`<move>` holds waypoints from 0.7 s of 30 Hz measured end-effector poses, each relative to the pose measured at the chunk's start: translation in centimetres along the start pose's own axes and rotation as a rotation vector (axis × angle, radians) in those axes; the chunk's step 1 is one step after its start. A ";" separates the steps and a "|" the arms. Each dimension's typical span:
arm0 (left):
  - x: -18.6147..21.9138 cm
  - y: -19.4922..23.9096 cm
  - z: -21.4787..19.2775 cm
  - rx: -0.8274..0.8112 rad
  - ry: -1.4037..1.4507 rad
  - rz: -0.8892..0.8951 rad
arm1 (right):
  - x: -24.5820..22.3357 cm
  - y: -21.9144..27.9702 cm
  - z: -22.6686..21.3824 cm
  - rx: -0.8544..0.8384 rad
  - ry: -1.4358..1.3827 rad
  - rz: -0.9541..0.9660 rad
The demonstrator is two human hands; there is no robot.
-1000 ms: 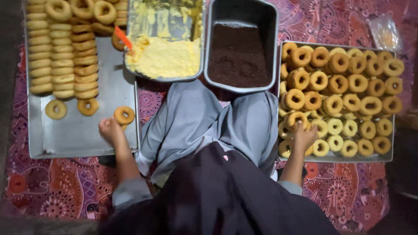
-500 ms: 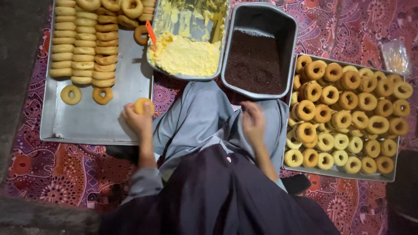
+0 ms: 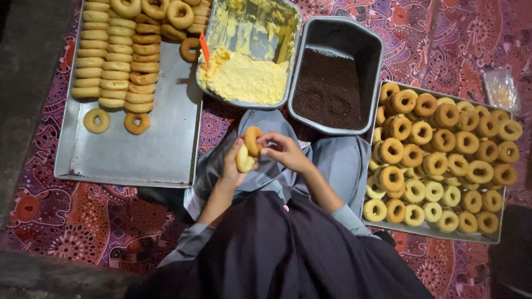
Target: The person repeatedly picks up ring-shaped donuts, dips them into a yellow paste, then into a dark granular topping, and places them on a tray. The process is performed by hand using two metal trays and two containers of coating materials.
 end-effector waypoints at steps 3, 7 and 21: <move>-0.3 -1.7 -2.5 0.065 0.062 0.095 | -1.9 -0.9 0.5 0.073 0.461 -0.212; 0.1 -4.4 -8.8 0.360 0.180 0.307 | -1.7 -5.5 1.7 0.041 0.791 -0.247; 3.6 -9.8 -9.9 0.277 0.179 0.226 | -2.5 -12.6 1.9 0.186 0.820 -0.463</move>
Point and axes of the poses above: each hand's wrist, its own y-axis away from the middle knuckle, its own z-axis out of the palm, x = y × z, the point moved 9 cm from there along -y, towards the middle knuckle, and after that the axes turned 6 degrees about z, right-handed, at the moved point
